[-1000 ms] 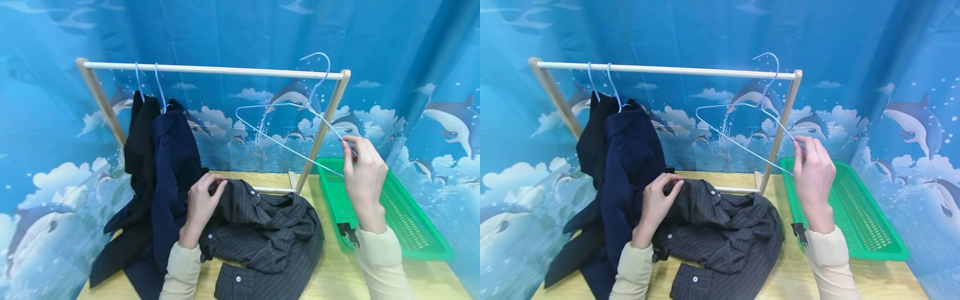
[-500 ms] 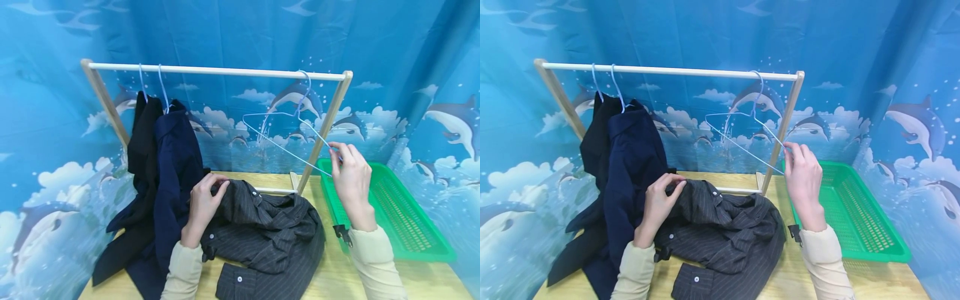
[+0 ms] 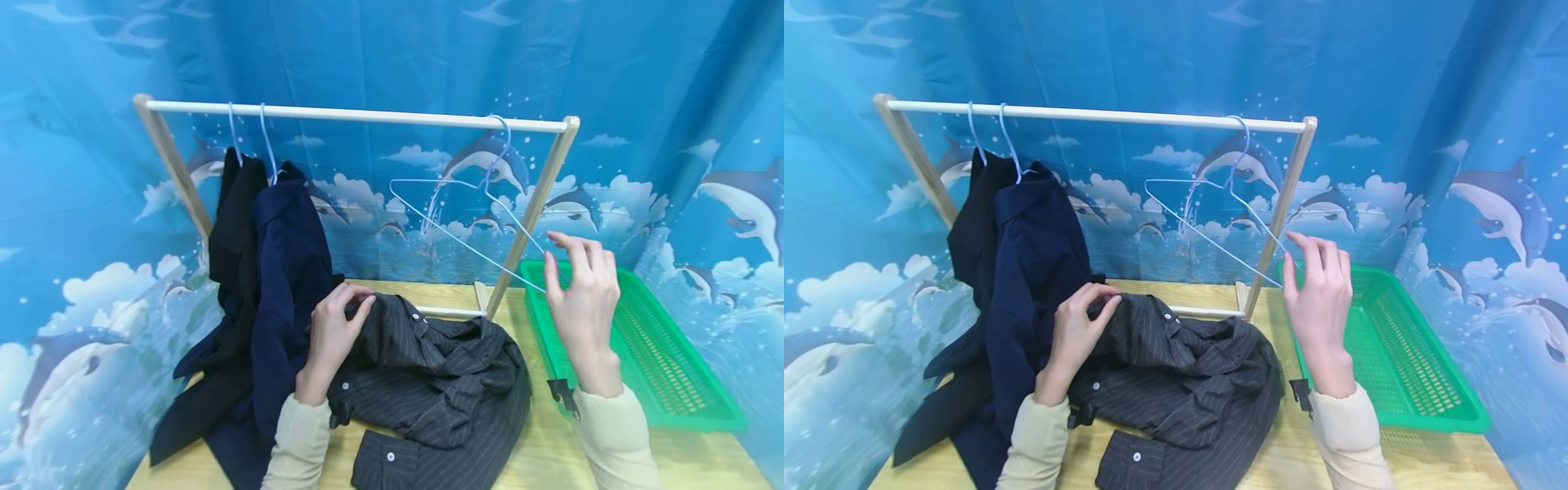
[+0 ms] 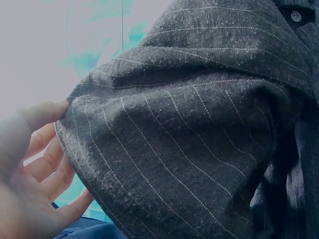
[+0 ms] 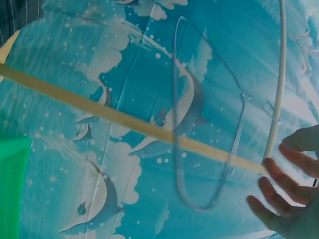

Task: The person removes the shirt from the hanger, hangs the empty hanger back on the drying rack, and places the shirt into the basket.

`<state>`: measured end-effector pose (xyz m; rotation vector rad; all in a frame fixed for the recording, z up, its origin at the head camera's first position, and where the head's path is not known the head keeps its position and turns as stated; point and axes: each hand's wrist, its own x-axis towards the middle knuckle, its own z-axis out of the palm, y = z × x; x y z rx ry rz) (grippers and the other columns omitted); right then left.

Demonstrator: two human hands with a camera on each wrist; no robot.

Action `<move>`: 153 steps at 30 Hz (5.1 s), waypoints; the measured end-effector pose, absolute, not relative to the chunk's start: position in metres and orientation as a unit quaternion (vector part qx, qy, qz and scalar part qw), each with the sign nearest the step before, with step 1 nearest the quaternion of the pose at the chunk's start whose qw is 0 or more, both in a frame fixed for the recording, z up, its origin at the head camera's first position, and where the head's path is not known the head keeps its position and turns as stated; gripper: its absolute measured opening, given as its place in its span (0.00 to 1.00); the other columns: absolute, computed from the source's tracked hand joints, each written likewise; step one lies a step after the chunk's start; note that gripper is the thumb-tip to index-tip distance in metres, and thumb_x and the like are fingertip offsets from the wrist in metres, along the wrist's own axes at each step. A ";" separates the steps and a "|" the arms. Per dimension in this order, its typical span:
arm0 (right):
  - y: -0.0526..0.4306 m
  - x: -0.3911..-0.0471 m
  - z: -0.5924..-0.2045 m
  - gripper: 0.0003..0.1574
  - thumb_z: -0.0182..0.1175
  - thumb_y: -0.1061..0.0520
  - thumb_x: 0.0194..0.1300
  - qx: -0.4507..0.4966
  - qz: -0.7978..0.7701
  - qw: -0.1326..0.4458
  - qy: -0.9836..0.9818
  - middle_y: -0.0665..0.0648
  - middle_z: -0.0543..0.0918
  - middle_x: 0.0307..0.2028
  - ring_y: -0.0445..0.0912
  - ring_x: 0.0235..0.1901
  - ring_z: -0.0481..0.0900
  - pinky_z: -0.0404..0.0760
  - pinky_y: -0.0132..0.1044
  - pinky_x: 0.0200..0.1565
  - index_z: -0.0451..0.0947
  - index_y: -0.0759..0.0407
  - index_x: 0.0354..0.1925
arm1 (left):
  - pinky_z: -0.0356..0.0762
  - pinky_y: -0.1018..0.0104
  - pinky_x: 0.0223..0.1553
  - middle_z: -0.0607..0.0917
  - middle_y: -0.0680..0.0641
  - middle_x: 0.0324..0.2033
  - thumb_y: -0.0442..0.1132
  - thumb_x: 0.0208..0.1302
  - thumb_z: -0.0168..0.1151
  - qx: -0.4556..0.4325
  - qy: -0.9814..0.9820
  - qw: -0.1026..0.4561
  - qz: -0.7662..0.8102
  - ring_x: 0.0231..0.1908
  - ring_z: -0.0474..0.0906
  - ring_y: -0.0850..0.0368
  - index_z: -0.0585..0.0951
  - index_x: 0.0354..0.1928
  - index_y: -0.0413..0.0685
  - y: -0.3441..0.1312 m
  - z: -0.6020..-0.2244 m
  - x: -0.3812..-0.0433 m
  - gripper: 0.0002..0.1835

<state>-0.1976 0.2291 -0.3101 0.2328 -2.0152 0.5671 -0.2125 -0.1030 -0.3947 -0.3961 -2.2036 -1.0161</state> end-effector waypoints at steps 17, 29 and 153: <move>0.165 -0.190 -0.368 0.17 0.55 0.51 0.77 0.299 0.194 0.449 -0.819 0.60 0.84 0.43 0.61 0.47 0.78 0.77 0.53 0.53 0.84 0.57 0.52 | 0.79 0.58 0.42 0.85 0.54 0.34 0.40 0.66 0.71 -0.247 -0.824 0.347 -0.374 0.35 0.81 0.58 0.88 0.40 0.51 -0.077 -0.391 -0.206 0.04; 0.134 -0.188 -0.407 0.18 0.76 0.54 0.57 0.324 0.164 0.393 -0.844 0.55 0.85 0.42 0.55 0.49 0.79 0.77 0.52 0.53 0.83 0.57 0.43 | 0.80 0.60 0.47 0.85 0.56 0.35 0.40 0.63 0.73 -0.342 -0.821 0.298 -0.347 0.38 0.82 0.60 0.88 0.41 0.54 -0.061 -0.392 -0.195 0.06; 0.180 -0.094 -0.473 0.17 0.73 0.40 0.52 0.572 0.026 0.157 -0.805 0.40 0.81 0.39 0.36 0.39 0.73 0.69 0.28 0.37 0.84 0.40 0.41 | 0.76 0.64 0.59 0.82 0.54 0.59 0.42 0.75 0.60 -0.371 -0.913 -0.016 -0.166 0.60 0.78 0.58 0.73 0.71 0.57 -0.044 -0.450 -0.163 0.25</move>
